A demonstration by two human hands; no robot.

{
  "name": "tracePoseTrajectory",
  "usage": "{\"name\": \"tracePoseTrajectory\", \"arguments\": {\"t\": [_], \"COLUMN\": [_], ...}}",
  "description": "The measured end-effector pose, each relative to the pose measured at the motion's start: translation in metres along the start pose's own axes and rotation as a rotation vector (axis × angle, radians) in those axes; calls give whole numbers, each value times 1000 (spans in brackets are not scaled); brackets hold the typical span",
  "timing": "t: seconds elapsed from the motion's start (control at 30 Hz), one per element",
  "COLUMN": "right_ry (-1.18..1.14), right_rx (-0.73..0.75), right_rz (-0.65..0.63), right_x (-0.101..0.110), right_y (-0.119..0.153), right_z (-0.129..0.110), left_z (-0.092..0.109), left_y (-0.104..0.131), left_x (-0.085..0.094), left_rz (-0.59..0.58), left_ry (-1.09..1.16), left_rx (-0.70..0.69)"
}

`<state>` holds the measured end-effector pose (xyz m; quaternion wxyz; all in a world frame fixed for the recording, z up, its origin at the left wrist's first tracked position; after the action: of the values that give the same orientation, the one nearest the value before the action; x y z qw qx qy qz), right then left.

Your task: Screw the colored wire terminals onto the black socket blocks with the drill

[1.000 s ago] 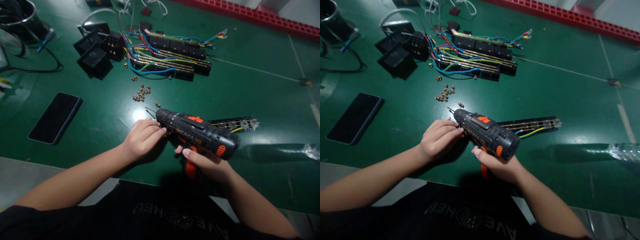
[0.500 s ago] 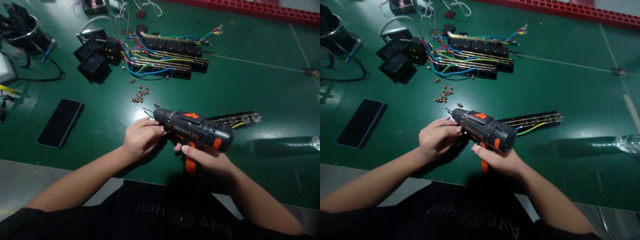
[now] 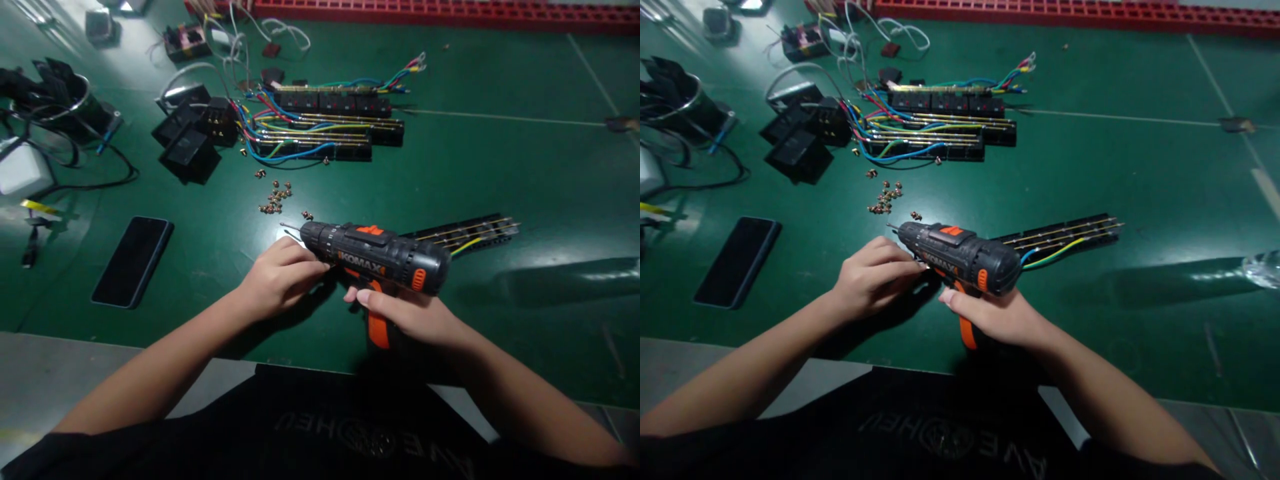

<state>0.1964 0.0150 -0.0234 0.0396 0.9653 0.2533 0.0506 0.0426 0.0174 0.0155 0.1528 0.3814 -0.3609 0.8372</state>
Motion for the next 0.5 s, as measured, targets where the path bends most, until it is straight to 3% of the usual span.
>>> {"name": "tracePoseTrajectory", "arguments": {"t": [0.3, 0.5], "right_ry": [-56, -42], "right_rx": [-16, -101], "right_rz": [6, 2], "right_x": [-2, 6], "right_y": [0, 0], "right_z": [0, 13], "left_z": [2, -6], "left_y": [-16, -12], "left_x": [-6, -14], "left_rz": [-269, -333], "left_ry": [-253, -303], "left_rx": [-34, 39]}}
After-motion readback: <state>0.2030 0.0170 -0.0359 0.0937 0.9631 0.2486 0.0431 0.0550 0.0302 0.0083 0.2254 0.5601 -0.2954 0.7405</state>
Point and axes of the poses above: each hand's wrist, its own y-axis away from the middle knuckle, its own x-axis out of the back of the hand, z = x × y, the point moved 10 cm from there along -y, towards the middle knuckle, and after that the axes turned 8 degrees about x, right-handed, at the moved point
